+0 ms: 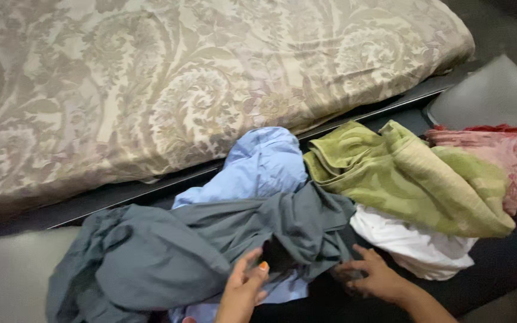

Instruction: The person places a pillow on a bed, puts a book on a side table, then folds a gray garment and a green towel before placing them on a surface.

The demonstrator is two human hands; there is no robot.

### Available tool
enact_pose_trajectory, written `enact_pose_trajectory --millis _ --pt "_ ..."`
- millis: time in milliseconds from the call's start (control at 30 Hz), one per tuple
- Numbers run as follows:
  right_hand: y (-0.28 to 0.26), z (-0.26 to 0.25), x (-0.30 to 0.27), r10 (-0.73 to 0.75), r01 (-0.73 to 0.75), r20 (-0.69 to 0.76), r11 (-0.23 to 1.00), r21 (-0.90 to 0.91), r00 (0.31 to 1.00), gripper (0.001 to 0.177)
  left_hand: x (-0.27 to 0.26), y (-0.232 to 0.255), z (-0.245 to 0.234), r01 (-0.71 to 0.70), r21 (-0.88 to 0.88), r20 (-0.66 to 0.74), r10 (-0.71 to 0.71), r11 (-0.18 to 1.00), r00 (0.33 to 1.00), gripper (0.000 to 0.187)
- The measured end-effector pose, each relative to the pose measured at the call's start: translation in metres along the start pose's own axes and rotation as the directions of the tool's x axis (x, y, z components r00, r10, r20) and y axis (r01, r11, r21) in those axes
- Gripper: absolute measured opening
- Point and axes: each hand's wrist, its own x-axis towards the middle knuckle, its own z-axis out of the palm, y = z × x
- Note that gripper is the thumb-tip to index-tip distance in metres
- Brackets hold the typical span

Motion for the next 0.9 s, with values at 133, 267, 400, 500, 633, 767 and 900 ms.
enact_pose_trajectory --millis 133,267,400,500,633,767,900 --pt "0.012 -0.023 0.014 -0.19 0.186 -0.063 0.98 -0.073 0.98 0.073 0.034 -0.012 0.044 0.098 0.046 0.096 -0.102 0.994 0.99 0.057" --pt "-0.009 -0.078 0.008 -0.162 0.219 -0.288 0.96 0.177 0.944 0.06 0.063 -0.002 0.063 -0.024 -0.268 0.217 0.084 0.963 0.973 0.054" --pt "-0.041 -0.144 -0.016 -0.378 0.382 -0.61 0.915 -0.13 0.697 0.044 0.056 0.057 0.065 -0.115 -0.339 0.009 0.125 0.934 0.992 0.06" --pt "-0.063 -0.177 -0.032 -0.238 0.295 -0.7 0.955 -0.041 0.674 0.05 0.036 0.106 0.059 -0.394 -0.624 -0.115 0.419 0.675 0.901 0.066" --pt "-0.083 -0.194 -0.037 -0.277 0.355 -0.774 0.932 -0.072 0.57 0.042 0.021 0.132 0.057 -0.468 -0.521 -0.182 0.443 0.714 0.878 0.073" --pt "-0.08 -0.178 -0.025 0.08 -0.007 -0.627 0.993 0.118 0.775 0.028 0.032 0.11 0.063 -0.406 -0.333 -0.259 0.332 0.851 0.907 0.06" --pt "-0.05 -0.139 -0.022 -0.082 0.099 -0.526 0.995 0.004 0.846 0.014 0.059 0.058 0.092 -0.509 -0.006 -0.204 0.497 0.861 0.843 0.036"
